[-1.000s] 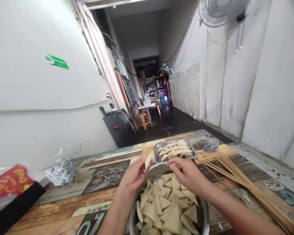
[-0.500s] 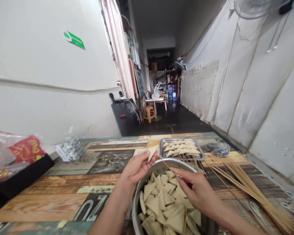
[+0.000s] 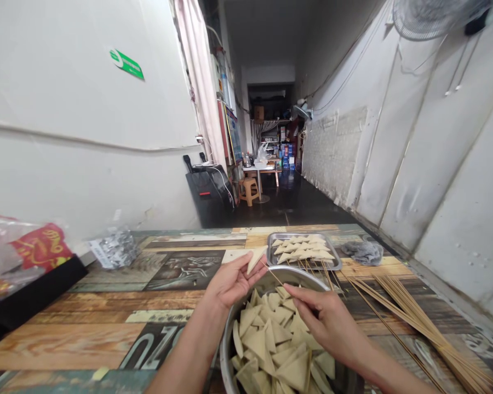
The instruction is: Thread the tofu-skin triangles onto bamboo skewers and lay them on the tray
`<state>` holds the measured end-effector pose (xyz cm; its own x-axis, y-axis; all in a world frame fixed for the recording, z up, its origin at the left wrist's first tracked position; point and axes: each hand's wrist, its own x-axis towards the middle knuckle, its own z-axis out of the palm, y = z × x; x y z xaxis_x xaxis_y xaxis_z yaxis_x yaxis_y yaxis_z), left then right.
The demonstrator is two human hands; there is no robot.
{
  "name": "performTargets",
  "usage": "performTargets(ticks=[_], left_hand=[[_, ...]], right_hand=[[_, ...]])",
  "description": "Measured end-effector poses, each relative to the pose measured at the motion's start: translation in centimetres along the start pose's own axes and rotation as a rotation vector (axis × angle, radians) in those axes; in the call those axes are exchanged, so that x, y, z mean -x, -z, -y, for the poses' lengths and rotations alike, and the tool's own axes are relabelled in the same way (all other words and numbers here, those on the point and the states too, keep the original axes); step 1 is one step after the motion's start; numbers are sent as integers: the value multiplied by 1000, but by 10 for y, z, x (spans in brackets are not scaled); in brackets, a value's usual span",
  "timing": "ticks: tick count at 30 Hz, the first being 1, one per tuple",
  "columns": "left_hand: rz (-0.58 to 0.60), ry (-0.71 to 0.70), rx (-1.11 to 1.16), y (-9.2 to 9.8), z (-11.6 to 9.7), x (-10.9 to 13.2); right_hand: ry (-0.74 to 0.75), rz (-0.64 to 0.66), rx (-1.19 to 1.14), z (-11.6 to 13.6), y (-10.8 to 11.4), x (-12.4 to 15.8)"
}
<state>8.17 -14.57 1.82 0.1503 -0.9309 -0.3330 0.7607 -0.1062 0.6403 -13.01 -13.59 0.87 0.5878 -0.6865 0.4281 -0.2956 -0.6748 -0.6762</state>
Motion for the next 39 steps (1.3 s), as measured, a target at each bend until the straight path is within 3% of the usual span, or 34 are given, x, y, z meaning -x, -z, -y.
performTargets(ticks=[23, 31, 39], left_hand=[[16, -5, -135, -2, 4, 3], [77, -24, -207, -6, 7, 8], [20, -42, -91, -10, 9, 10]], right_hand=[[12, -4, 20, 5, -2, 0], [-8, 8, 39, 4, -5, 0], [4, -1, 26, 6, -8, 1]])
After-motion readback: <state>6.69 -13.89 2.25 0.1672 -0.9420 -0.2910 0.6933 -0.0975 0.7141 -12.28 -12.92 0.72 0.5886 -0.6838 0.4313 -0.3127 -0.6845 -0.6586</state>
